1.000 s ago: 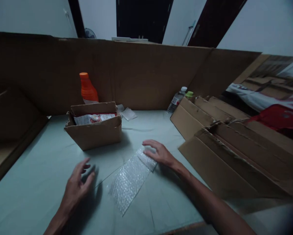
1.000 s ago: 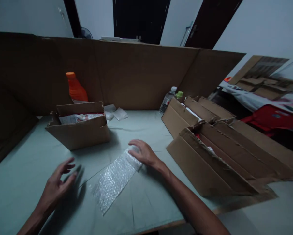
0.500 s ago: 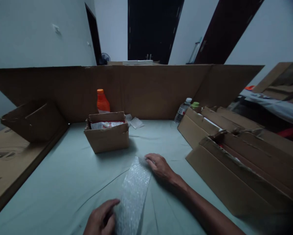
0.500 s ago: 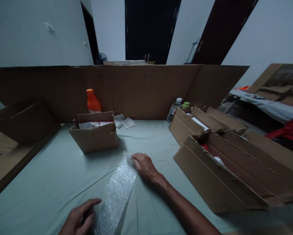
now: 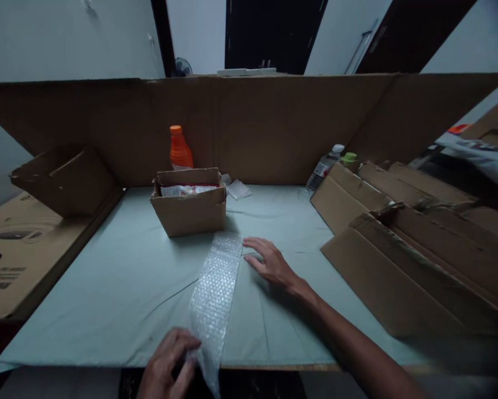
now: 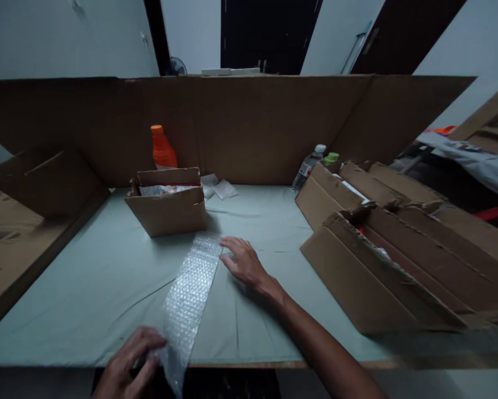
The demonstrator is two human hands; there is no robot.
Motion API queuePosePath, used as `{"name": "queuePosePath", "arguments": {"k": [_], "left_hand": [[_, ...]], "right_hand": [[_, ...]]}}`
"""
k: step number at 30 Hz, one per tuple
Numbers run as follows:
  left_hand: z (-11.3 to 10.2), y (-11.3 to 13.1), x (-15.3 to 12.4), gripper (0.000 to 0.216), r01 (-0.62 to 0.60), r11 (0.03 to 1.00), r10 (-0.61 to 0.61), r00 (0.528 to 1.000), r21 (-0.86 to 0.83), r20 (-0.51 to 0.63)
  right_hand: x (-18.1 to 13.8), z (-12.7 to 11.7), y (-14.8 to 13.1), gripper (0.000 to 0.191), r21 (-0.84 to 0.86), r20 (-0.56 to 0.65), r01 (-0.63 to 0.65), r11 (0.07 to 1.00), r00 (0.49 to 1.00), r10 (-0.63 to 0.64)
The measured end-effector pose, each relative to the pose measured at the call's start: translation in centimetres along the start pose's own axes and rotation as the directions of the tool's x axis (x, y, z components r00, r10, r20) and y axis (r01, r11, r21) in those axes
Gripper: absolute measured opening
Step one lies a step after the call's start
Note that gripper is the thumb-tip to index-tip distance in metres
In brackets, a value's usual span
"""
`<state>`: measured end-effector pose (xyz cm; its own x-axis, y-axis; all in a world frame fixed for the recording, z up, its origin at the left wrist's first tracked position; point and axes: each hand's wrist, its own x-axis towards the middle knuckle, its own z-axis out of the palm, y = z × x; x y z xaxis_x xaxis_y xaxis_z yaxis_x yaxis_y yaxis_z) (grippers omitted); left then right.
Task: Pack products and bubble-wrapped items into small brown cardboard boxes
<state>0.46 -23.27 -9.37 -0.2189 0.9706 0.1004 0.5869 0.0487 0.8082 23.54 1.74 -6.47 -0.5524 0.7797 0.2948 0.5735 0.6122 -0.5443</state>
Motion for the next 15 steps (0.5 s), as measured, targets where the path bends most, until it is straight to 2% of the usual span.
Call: {"name": "queuePosePath", "arguments": {"k": [4, 7, 11, 13, 15], "left_hand": [[-1.2, 1.7, 4.7, 0.024, -0.147, 0.986, 0.153, 0.985, 0.076, -0.078], [-1.5, 2.6, 8.6, 0.024, -0.157, 0.981, 0.157, 0.988, 0.118, 0.005], [0.0, 2.0, 12.7, 0.023, -0.044, 0.974, 0.019, 0.994, 0.222, 0.111], [1.1, 1.1, 13.8, 0.02, -0.025, 0.97, -0.003, 0.994, 0.243, 0.113], [1.9, 0.2, 14.4, 0.018, -0.023, 0.968, -0.003, 0.994, 0.25, 0.106]], "right_hand": [[-6.9, -1.2, -1.0, 0.026, 0.094, 0.028, -0.012, 0.995, 1.0, 0.01], [-9.8, -0.8, -2.9, 0.028, 0.15, -0.021, -0.034, 0.988, 0.999, 0.038], [-10.6, 0.7, -6.0, 0.032, 0.17, -0.117, 0.066, 0.983, 0.992, -0.047], [-10.1, 1.8, -7.6, 0.033, 0.154, -0.081, 0.121, 0.981, 0.991, -0.11], [-9.4, 3.1, -9.0, 0.039, 0.105, 0.02, 0.147, 0.984, 0.988, -0.15]]}}
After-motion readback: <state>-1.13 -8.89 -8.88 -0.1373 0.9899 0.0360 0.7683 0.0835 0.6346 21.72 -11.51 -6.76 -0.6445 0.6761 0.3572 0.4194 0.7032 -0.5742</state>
